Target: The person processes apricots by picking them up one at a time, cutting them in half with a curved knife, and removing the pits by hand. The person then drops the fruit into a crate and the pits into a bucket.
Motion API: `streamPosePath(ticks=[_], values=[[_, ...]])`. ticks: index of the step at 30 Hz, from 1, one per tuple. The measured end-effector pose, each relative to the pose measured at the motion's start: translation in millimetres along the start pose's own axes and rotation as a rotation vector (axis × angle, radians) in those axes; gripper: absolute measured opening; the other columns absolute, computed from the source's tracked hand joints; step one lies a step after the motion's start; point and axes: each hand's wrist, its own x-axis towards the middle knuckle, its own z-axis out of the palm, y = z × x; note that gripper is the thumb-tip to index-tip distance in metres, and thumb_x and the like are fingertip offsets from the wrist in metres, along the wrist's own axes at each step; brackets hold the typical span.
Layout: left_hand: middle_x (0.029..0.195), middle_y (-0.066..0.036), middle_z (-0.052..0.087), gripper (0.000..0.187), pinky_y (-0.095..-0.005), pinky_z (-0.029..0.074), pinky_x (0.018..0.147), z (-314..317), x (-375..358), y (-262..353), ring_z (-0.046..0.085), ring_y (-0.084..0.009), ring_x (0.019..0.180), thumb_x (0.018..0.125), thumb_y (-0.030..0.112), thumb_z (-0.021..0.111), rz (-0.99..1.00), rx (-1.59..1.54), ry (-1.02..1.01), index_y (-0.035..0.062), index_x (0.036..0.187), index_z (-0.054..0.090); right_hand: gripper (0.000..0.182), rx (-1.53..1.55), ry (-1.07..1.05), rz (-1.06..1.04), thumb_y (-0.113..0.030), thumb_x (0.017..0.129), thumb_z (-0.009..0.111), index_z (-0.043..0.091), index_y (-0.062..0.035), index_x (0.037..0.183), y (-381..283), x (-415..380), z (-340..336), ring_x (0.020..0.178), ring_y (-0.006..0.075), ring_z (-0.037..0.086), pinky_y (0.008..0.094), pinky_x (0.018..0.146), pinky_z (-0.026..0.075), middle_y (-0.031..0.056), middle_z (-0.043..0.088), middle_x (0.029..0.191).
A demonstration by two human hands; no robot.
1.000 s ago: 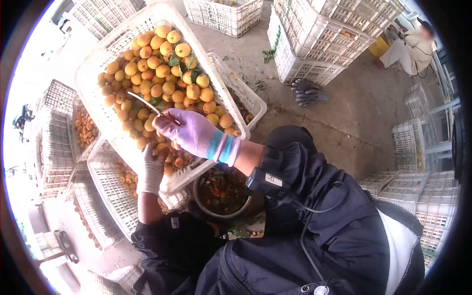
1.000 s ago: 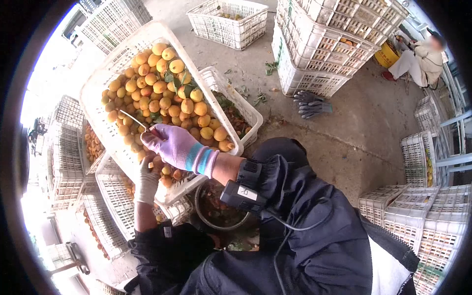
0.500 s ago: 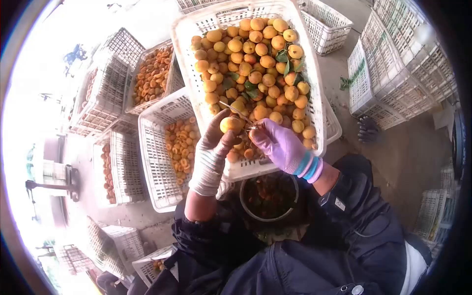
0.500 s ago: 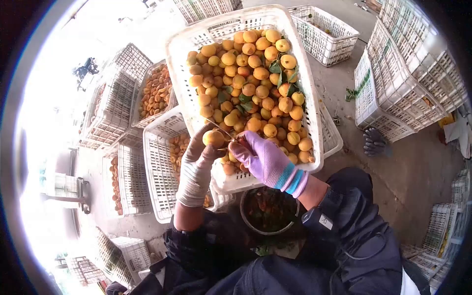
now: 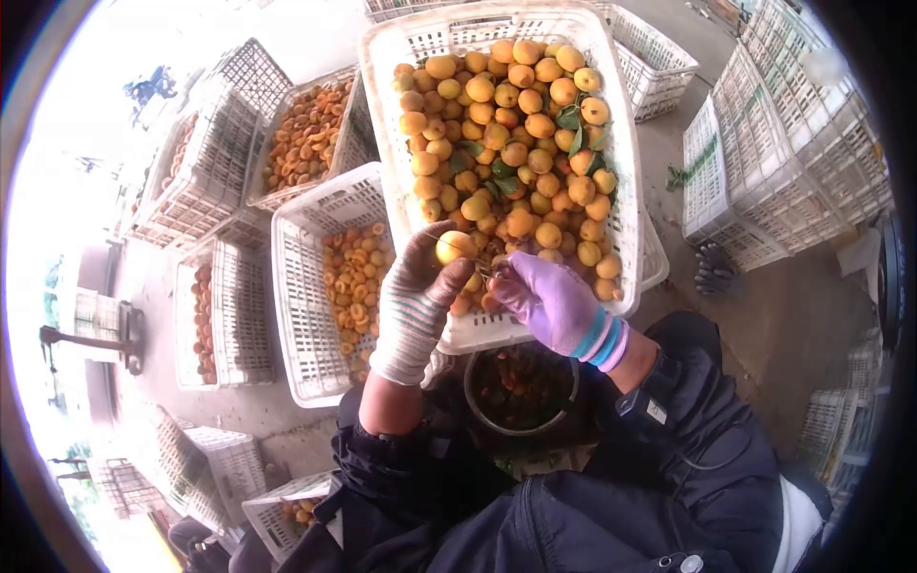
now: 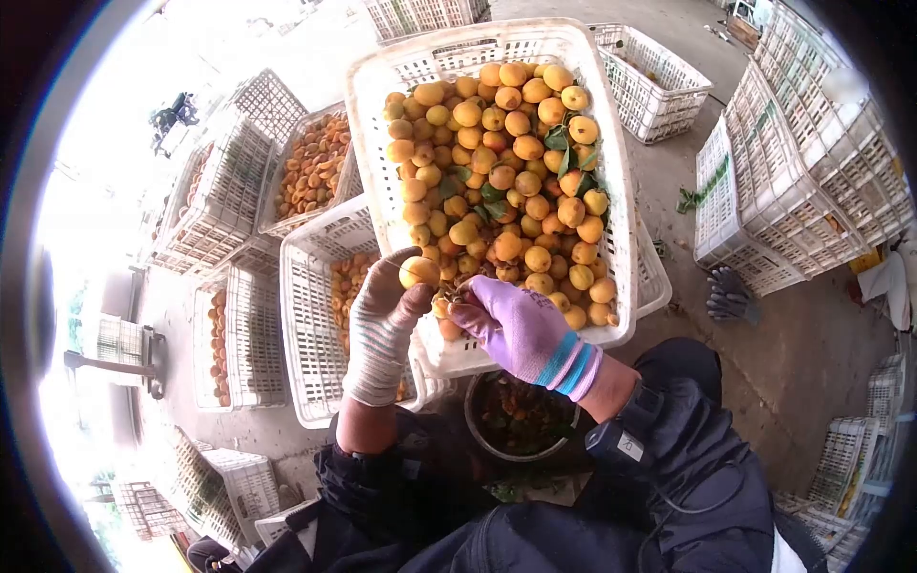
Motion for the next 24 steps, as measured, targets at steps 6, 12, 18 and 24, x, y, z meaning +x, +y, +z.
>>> streamPosePath(ticks=[6, 12, 18, 24], values=[[0.111, -0.006, 0.064, 0.047, -0.0281, 0.048, 0.091, 4.9, -1.4, -8.9, 0.060, -0.0141, 0.102, 0.087, 0.012, 0.074, 0.166, 0.286, 0.012, 0.0019, 0.130, 0.056, 0.023, -0.187, 0.050, -0.087, -0.027, 0.096, 0.061, 0.058, -0.0045, 0.093, -3.7, -3.5, -2.9, 0.077, 0.0341, 0.067, 0.0396, 0.064, 0.052, 0.0143, 0.066, 0.082], [0.110, -0.009, 0.065, 0.046, -0.0295, 0.051, 0.089, 17.6, -3.6, -7.7, 0.062, -0.0154, 0.097, 0.092, 0.024, 0.069, 0.158, 0.199, 0.057, 0.0008, 0.129, 0.055, 0.023, -0.252, 0.096, -0.126, -0.027, 0.096, 0.062, 0.056, -0.0051, 0.091, -0.9, -2.6, 1.8, 0.077, 0.0374, 0.065, 0.0422, 0.062, 0.051, 0.0148, 0.065, 0.082], [0.107, -0.011, 0.064, 0.062, -0.0334, 0.050, 0.090, 18.0, -4.4, -8.6, 0.063, -0.0200, 0.098, 0.097, 0.047, 0.056, 0.083, -0.148, 0.065, 0.0031, 0.138, 0.043, 0.024, -0.270, 0.091, -0.160, -0.028, 0.096, 0.061, 0.055, -0.0057, 0.092, -1.2, -2.0, 4.0, 0.076, 0.0397, 0.063, 0.0446, 0.062, 0.050, 0.0157, 0.063, 0.081], [0.130, -0.012, 0.053, 0.062, -0.0347, 0.040, 0.105, 28.1, -2.2, -3.0, 0.052, -0.0208, 0.120, 0.098, 0.042, 0.059, 0.119, 0.080, 0.031, 0.0043, 0.143, 0.039, 0.025, -0.241, 0.066, -0.067, -0.030, 0.097, 0.059, 0.055, -0.0062, 0.092, -2.6, -1.4, 0.6, 0.077, 0.0395, 0.064, 0.0456, 0.063, 0.050, 0.0159, 0.064, 0.081]])
